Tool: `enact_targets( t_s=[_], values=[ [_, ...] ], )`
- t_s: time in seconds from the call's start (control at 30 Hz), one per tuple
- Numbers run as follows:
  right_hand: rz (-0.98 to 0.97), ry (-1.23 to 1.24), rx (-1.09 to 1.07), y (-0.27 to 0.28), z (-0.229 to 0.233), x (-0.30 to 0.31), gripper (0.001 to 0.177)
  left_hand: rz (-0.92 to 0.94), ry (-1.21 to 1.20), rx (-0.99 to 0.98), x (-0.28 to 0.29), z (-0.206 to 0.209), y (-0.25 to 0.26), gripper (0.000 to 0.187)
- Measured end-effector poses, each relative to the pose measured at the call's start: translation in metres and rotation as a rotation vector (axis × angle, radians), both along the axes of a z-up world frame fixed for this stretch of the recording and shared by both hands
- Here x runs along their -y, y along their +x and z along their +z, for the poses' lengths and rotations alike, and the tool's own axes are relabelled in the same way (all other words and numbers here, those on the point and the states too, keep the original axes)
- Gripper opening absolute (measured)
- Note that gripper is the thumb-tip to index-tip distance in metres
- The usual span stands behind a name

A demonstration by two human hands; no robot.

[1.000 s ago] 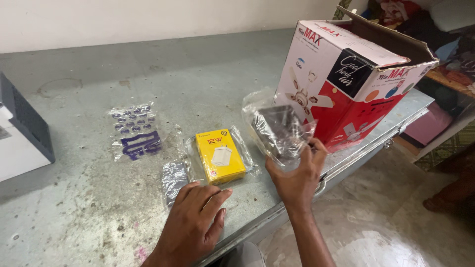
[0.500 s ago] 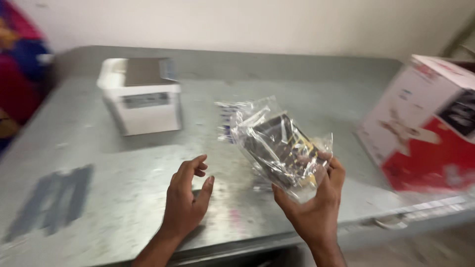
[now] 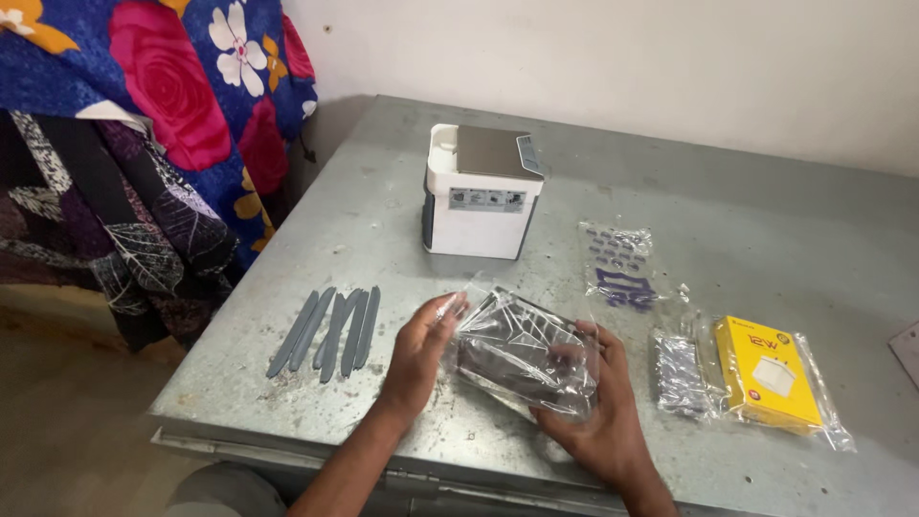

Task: The person unboxes a small white and gray device, removes a black plastic tray, and inserts gray plastic blades into the tray. They handle several packaged accessories and place the tray back into the device housing.

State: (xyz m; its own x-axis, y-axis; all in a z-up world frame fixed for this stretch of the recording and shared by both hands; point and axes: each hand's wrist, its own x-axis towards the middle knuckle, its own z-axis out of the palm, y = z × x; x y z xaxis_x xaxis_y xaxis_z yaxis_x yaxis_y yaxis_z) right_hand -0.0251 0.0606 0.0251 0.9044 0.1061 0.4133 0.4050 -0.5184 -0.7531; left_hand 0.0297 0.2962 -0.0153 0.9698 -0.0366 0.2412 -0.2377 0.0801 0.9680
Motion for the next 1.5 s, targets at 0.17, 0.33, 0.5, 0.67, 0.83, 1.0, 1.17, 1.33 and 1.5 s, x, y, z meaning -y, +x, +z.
enact_targets(
  t_s=[0.17,0.33,0.5,0.67,0.83,1.0,1.17,1.33,1.5],
  values=[
    [-0.024,-0.001,-0.148,0.010,-0.008,0.003,0.070,0.153,0.170,0.097,0.007,0.005,-0.003,0.030],
    [0.013,-0.036,0.036,0.015,-0.035,0.025,0.079,0.194,0.083,0.118,0.005,0.002,-0.002,0.015],
    [-0.145,0.320,-0.072,0.027,-0.061,0.036,0.025,0.140,-0.294,-0.234,-0.004,0.000,0.002,0.012],
    [-0.120,0.444,-0.147,0.026,-0.066,0.043,0.020,0.029,-0.411,-0.144,-0.005,0.000,0.002,0.016],
    [-0.154,0.421,-0.105,0.023,-0.056,0.037,0.018,-0.023,-0.344,-0.113,-0.006,0.004,-0.001,0.017],
    [-0.066,0.460,-0.073,0.021,-0.052,0.037,0.015,-0.064,-0.195,-0.179,-0.004,0.004,-0.002,0.023],
    [-0.022,0.486,-0.084,0.021,-0.063,0.041,0.015,-0.111,-0.179,-0.188,-0.002,-0.002,0.000,0.020],
    [0.236,0.471,0.076,0.022,-0.073,0.052,0.037,-0.073,-0.206,-0.187,-0.003,-0.006,0.004,0.023],
    [-0.084,0.646,-0.175,0.018,-0.066,0.049,0.046,0.021,-0.106,-0.133,-0.001,0.004,0.007,0.033]
  ],
)
